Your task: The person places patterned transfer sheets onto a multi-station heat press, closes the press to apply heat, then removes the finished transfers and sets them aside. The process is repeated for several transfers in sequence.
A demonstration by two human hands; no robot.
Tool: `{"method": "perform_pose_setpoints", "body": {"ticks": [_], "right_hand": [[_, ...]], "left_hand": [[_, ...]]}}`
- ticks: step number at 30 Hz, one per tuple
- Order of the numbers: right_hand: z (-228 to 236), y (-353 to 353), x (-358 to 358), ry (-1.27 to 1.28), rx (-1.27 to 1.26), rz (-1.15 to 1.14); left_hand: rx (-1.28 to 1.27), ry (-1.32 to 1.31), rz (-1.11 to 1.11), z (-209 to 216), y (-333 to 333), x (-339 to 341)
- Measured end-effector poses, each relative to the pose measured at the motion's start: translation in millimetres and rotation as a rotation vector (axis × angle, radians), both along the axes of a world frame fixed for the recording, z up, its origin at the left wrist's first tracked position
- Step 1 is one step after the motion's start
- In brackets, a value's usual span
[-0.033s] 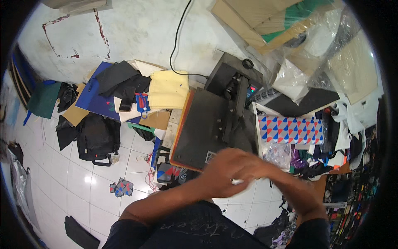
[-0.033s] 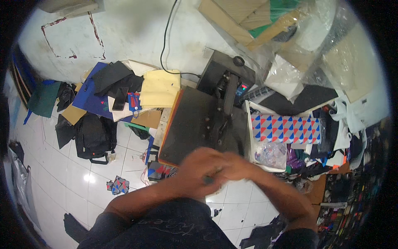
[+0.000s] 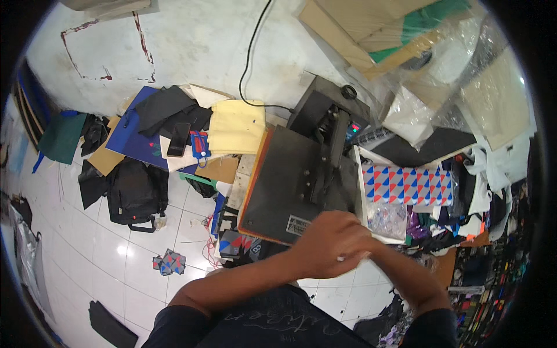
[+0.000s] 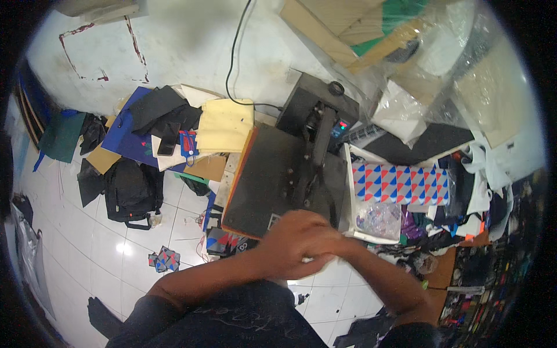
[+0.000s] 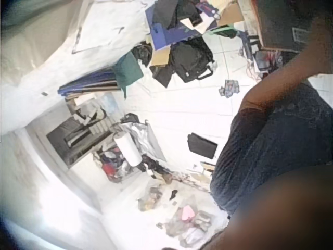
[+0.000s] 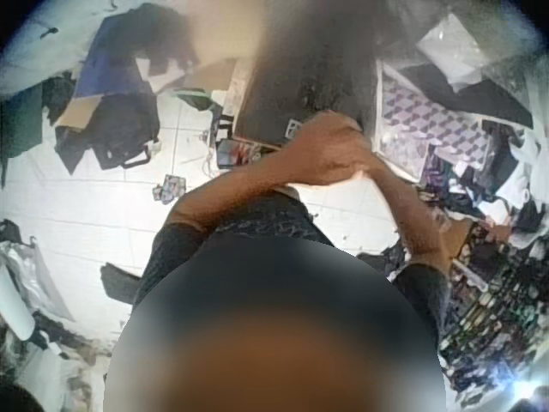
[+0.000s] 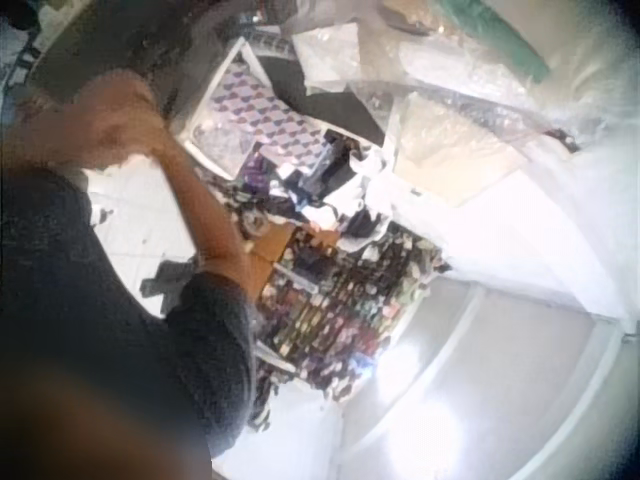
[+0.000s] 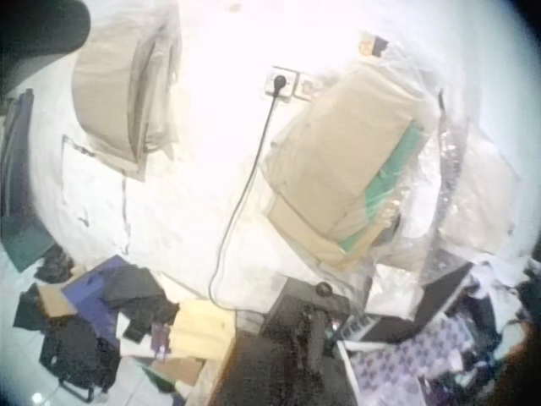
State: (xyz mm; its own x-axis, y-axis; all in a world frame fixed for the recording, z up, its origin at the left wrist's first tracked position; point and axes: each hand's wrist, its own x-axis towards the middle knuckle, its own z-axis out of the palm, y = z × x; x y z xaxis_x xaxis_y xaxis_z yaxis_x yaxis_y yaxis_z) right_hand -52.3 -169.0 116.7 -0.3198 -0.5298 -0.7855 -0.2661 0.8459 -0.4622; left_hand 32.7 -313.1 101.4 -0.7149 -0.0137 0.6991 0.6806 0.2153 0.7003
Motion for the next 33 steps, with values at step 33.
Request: {"method": "perform_pose_setpoints", "body": {"ticks": [33], "right_hand": [[-128, 14, 24, 0.326, -0.117, 0.081]], "left_hand": [[-0.229, -0.361, 0.309, -132, 64, -28]]}}
